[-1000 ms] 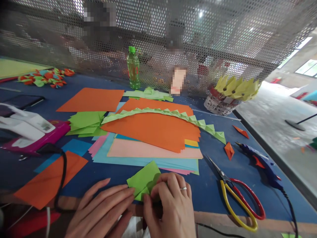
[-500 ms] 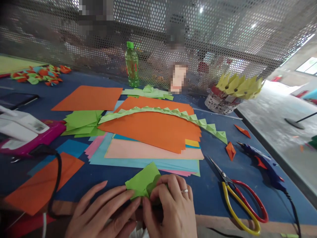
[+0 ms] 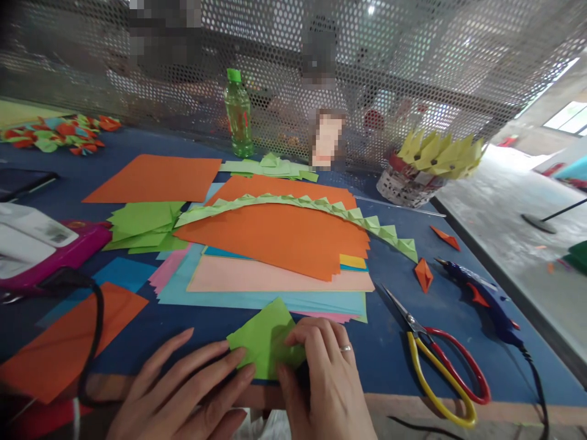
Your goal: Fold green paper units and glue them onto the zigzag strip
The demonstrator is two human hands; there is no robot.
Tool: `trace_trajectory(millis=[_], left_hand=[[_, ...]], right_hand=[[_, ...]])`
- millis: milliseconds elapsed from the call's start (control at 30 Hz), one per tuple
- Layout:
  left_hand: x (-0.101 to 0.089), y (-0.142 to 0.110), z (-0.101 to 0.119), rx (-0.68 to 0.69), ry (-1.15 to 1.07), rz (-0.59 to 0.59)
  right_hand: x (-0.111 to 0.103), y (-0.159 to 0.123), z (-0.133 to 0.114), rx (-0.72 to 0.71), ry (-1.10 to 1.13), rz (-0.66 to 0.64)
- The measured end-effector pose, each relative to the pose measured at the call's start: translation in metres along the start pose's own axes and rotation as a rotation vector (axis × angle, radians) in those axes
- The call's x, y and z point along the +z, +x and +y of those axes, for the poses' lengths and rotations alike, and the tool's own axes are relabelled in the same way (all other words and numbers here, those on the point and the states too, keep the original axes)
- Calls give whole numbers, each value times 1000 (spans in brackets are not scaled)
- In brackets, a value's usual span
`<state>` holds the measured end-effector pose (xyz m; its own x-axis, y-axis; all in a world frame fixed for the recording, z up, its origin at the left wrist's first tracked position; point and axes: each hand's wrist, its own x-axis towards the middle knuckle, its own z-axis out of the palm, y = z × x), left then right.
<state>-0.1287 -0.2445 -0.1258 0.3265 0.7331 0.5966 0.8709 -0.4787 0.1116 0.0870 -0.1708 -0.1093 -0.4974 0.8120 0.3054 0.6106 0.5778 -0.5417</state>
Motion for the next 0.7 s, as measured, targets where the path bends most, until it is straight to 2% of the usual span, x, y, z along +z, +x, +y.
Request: trace_trajectory(millis=[233,333,467,567,700], left_hand=[[-5,5,-6,12,-14,-16],[-1,7,-4,5,-24,19],[0,7,0,-38,-58,134],[0,6,3,-47,-85,99],[7,3,8,-133,-153,219]], right_hand=[[-22,3,15,-78,86,-111],[-33,6,21,-116,44,-169],[-41,11,15,-116,-39,-270],[-42,15,8,-69,-49,-232],[-39,21,3,-17,23,-164]])
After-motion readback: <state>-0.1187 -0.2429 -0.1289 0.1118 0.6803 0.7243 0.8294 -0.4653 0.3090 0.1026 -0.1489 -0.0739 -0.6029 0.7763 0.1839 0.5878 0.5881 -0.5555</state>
